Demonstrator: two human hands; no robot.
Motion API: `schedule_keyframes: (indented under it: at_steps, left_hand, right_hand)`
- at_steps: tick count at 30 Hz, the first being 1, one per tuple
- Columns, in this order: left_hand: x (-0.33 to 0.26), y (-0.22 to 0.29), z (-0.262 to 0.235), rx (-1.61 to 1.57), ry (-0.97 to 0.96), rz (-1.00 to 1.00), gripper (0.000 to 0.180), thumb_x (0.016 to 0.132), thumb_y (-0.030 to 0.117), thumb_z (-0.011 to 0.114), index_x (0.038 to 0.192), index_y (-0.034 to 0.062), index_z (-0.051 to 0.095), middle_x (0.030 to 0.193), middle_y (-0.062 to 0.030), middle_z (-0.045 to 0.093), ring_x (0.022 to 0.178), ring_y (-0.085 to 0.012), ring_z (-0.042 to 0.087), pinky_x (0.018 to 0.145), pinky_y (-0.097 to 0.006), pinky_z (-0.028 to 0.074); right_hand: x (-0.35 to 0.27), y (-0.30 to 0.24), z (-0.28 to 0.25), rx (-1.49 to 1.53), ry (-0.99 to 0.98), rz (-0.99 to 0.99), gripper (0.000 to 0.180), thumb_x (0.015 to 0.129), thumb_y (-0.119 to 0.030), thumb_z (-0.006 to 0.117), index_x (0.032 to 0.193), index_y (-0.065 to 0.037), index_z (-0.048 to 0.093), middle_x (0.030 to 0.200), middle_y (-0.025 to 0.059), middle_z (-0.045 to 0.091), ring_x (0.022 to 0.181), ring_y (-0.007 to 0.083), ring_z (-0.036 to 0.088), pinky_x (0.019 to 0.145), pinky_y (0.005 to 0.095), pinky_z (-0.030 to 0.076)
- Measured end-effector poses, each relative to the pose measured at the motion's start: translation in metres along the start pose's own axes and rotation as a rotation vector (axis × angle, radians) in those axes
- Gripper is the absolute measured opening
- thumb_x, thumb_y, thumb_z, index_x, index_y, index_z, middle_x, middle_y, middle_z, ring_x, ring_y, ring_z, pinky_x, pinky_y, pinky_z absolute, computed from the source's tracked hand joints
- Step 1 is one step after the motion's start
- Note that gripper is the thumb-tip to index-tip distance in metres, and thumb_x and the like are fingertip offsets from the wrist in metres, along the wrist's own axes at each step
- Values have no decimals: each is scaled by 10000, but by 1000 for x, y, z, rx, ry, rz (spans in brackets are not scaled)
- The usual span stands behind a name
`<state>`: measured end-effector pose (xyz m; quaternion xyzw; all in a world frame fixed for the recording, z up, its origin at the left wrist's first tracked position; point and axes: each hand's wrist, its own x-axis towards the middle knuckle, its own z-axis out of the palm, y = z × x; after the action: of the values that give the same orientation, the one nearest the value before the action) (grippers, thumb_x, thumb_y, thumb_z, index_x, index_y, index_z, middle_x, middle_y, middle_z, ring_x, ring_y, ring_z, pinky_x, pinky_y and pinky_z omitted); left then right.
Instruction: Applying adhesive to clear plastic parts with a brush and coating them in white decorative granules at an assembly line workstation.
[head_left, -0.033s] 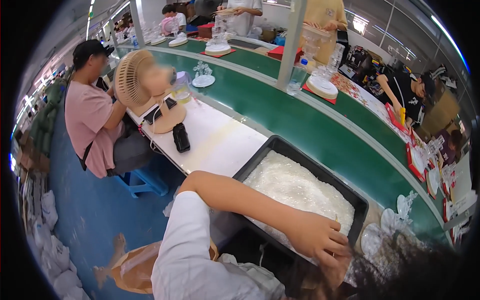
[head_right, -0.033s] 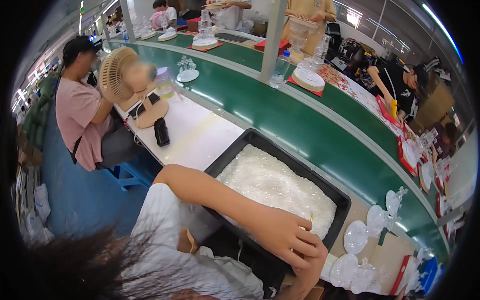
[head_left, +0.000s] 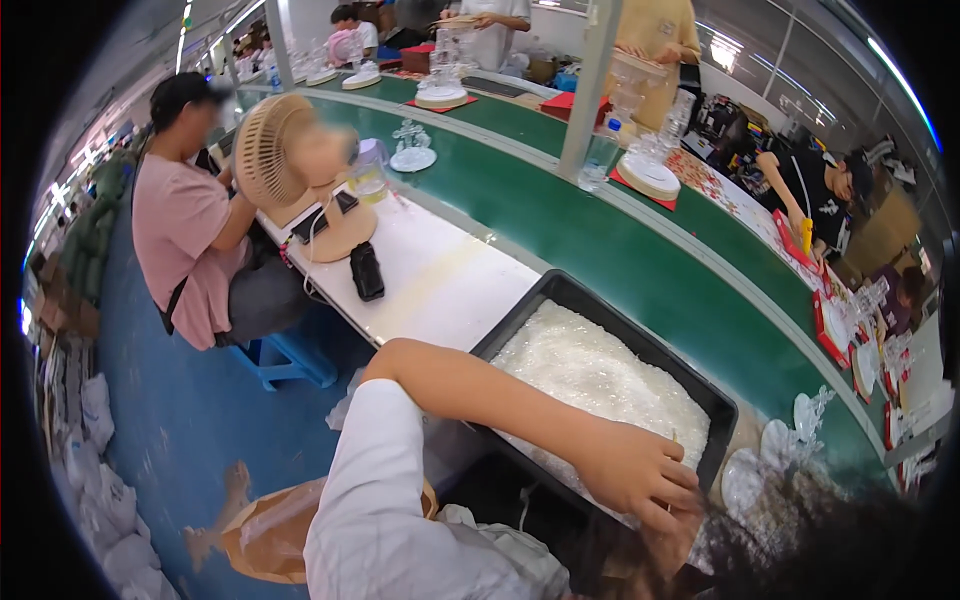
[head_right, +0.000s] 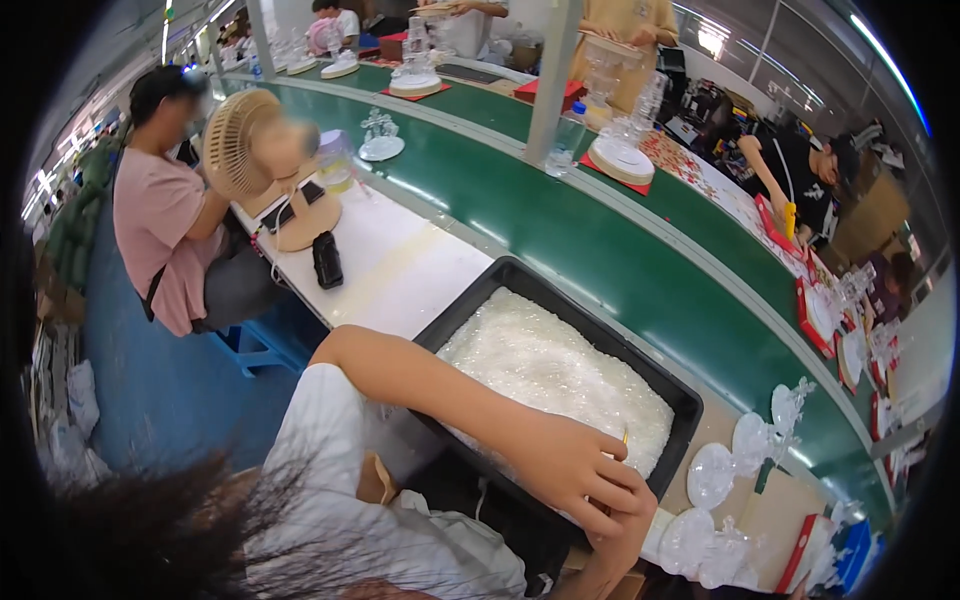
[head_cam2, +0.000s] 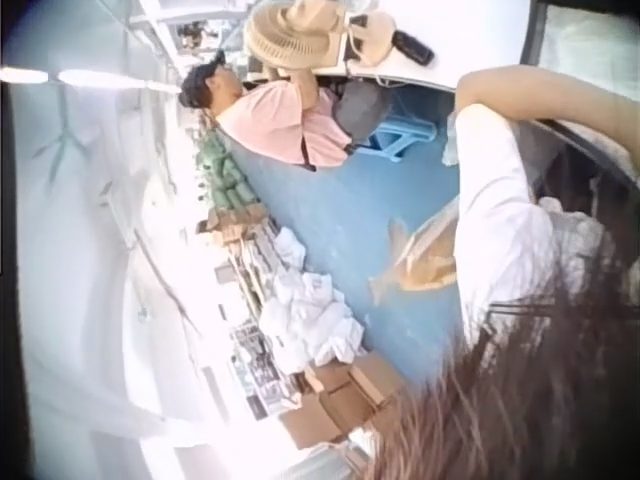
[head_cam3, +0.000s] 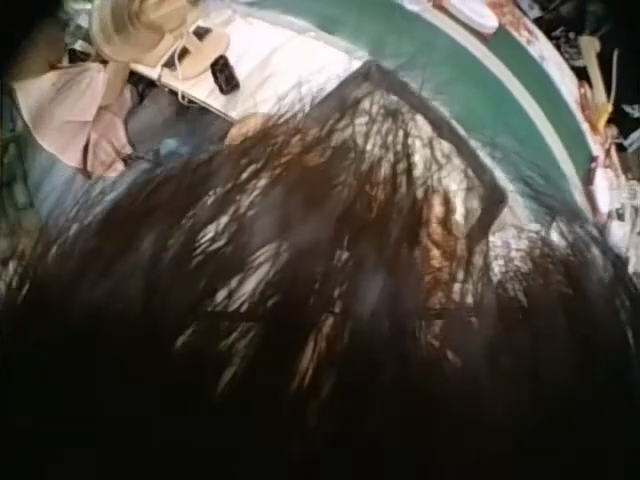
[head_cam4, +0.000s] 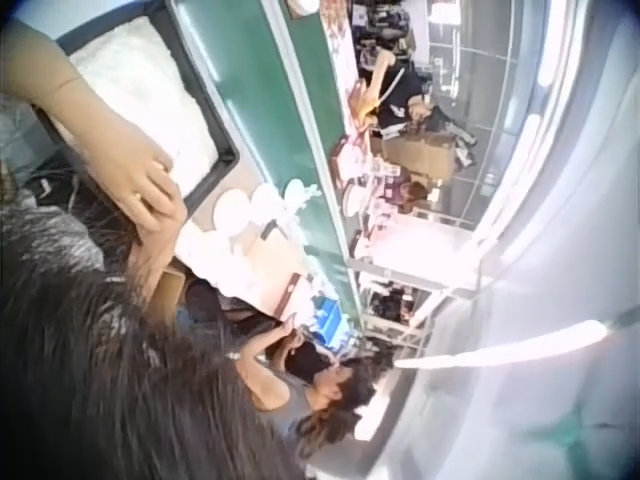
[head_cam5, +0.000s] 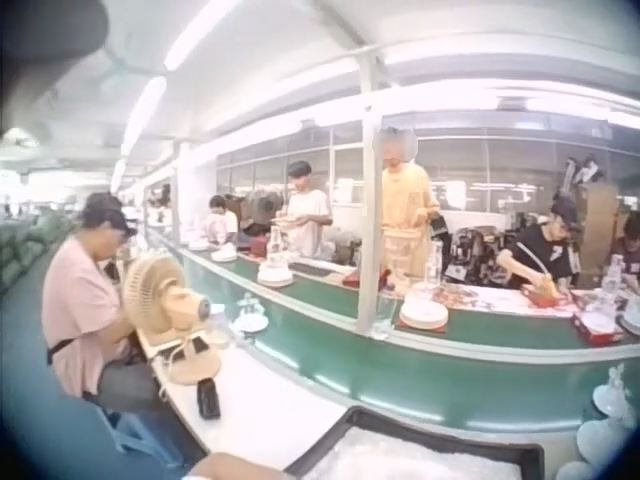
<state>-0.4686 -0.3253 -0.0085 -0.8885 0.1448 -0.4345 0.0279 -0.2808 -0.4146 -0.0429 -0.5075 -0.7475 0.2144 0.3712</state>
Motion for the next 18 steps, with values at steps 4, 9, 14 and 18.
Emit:
schedule_keyframes:
  at_steps: [4,9,14,18]
  left_hand:
    - [-1,-3,8,6,-19,-1,468,802,241,624,1263,186,561,1128,-84,642,1107,-301,562,722,-403,468]
    - [-2,-8,1,21,-39,62,387,773,174,692,1137,163,561,1271,-101,564,980,-260,569,660,-373,473]
    - [-5,-9,5,-13,-66,50,461,778,220,672,1219,165,547,1250,-99,574,1032,-281,558,736,-411,468]
    - [-3,-2,-11,-186,-122,-129,516,803,289,671,1268,120,529,1301,-128,549,1057,-304,555,836,-445,456]
  right_hand:
    - [-7,1,13,215,237,25,296,758,-105,631,1030,4,677,946,170,692,837,305,699,670,348,530]
    - [-9,18,8,-34,194,-54,303,782,-107,605,1052,11,674,987,187,693,915,327,691,717,361,536]
    - [-2,10,6,-160,133,-182,261,775,-89,610,1006,9,679,979,182,697,885,341,693,707,376,545]
    - [5,-12,6,-147,123,-250,207,754,-57,618,940,3,685,943,172,703,820,341,698,681,382,551]
